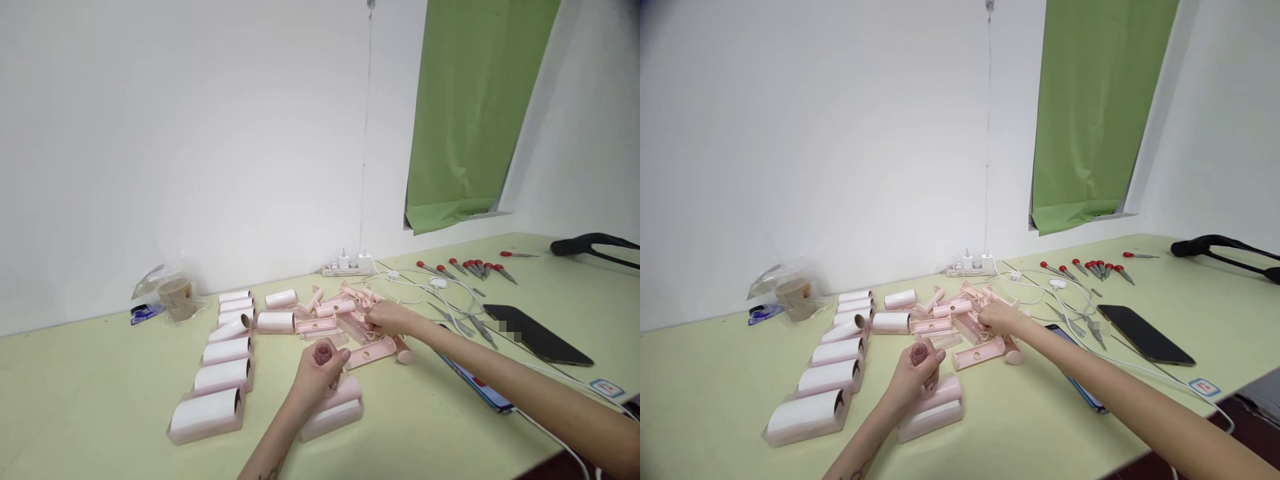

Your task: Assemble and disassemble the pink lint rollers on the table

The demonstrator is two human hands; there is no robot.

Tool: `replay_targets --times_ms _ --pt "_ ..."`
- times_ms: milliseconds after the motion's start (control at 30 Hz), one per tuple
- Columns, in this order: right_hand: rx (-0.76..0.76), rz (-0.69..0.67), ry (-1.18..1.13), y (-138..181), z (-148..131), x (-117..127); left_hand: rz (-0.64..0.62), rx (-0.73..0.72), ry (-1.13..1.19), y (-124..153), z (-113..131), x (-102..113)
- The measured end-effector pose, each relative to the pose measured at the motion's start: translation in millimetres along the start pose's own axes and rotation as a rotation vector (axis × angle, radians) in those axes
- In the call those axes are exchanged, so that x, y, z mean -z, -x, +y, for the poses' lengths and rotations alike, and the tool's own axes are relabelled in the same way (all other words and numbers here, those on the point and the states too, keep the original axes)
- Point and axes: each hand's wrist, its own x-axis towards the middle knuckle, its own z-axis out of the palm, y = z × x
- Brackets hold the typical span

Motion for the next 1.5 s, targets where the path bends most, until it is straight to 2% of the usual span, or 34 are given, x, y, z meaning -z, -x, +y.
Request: replay_targets --times_ms 200,367,467,567,633,767,1033,1233,1367,1500 --pt "-0.003 -0.007 -0.044 2.9 0.2 3.5 -0.004 -0.024 0.06 -2.1 -4.4 -0.6" --pt "-0.017 0.143 -0.195 18.1 -11.4 29.6 -0.004 -0.029 0.05 -2.5 -5.2 0.6" --pt "0.046 0.292 -0.449 28.9 -41.5 47.4 -0.01 -0.039 0.041 -2.3 -4.7 0.8" --pt "0.141 0.443 -0.94 36.3 -81.7 59.4 -0.011 -0.028 0.023 -2.2 -2.8 -0.3" --pt "0.168 0.474 -1.025 39.3 -102.1 64.5 -0.001 -0.014 0.01 -2.1 -0.7 -1.9" --pt "0.178 0.476 -0.953 40.3 -115.3 70.0 0.023 0.001 -0.007 -1.2 4.0 -4.9" --pt "0.336 0.425 -0.881 37.1 -112.7 76.2 0.014 0.037 -0.045 -0.5 2.0 -2.7" --pt "0.332 0.456 -0.886 39.4 -110.4 68.9 -0.019 0.045 -0.04 0.1 1.0 -0.5" --pt "0.387 0.363 -0.888 26.9 -108.6 72.3 -0.031 0.047 -0.055 0.1 1.1 -0.3" --pt "0.369 0.233 -0.939 10.6 -114.8 78.4 0.004 0.071 -0.1 -0.3 1.7 -0.2"
